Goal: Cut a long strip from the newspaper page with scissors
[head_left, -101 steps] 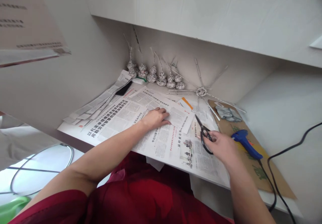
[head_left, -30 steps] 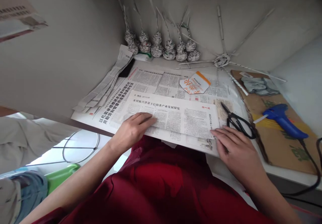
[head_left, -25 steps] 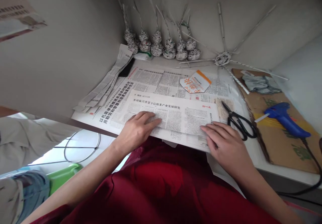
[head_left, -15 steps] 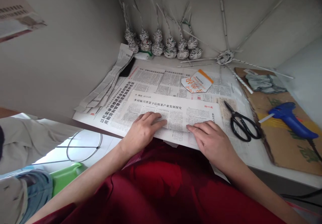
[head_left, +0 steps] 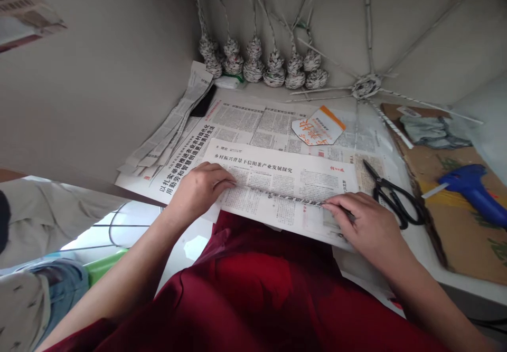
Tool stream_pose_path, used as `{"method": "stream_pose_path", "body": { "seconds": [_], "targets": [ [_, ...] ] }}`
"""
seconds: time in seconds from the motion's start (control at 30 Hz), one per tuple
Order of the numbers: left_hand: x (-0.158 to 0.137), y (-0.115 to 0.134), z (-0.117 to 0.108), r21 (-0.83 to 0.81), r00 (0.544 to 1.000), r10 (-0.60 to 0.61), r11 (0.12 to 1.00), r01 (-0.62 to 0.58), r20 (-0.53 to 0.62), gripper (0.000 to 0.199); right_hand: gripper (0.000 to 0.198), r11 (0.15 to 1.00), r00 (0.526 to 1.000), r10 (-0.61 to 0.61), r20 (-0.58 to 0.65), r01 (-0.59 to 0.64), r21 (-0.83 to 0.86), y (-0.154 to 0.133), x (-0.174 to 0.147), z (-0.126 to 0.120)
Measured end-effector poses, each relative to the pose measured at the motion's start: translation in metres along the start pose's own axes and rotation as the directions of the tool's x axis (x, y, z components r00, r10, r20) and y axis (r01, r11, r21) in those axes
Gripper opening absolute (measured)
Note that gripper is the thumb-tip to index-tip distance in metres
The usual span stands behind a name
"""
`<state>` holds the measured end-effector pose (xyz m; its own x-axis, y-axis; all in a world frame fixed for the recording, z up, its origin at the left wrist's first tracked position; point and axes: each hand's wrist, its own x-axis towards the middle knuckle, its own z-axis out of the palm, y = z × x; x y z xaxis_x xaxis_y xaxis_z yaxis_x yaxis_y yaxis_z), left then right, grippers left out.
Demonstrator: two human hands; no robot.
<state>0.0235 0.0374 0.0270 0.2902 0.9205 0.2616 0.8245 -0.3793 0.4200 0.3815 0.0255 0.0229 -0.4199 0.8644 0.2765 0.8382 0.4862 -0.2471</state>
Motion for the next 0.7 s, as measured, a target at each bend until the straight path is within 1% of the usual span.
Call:
{"method": "stream_pose_path", "body": {
  "seconds": [0.13,0.27,0.37,0.47,0.57,0.7],
  "targets": [
    [0.005,-0.004,-0.004,-0.027,0.998,-0.037,0.999,0.039,0.057,0.018,0.030,0.999,0.999,-0.034,0.032,0.035,-0.033,0.011,0.005,0.002],
    [0.015,-0.006,-0.010,0.030,0.984,-0.089,0.996,0.085,0.154,0.019,0.035,0.996,0.993,-0.076,0.087,0.080,-0.044,0.019,0.016,-0.001],
    [0.024,-0.008,-0.013,0.095,0.964,-0.167,0.984,0.150,0.206,0.017,0.036,0.995,0.987,-0.076,0.142,0.085,-0.053,0.024,0.023,-0.003],
    [0.029,-0.010,-0.012,0.162,0.953,-0.247,0.962,0.219,0.175,0.021,0.037,0.995,0.983,-0.063,0.175,0.077,-0.070,0.031,0.028,-0.002],
    [0.031,-0.012,-0.010,0.194,0.951,-0.278,0.949,0.250,0.134,0.027,0.042,0.996,0.983,-0.047,0.176,0.061,-0.072,0.035,0.029,0.000],
    [0.031,-0.012,-0.010,0.205,0.930,-0.334,0.931,0.301,0.152,0.033,0.054,0.990,0.986,-0.025,0.162,0.047,-0.130,0.036,0.031,-0.001]
  ]
}}
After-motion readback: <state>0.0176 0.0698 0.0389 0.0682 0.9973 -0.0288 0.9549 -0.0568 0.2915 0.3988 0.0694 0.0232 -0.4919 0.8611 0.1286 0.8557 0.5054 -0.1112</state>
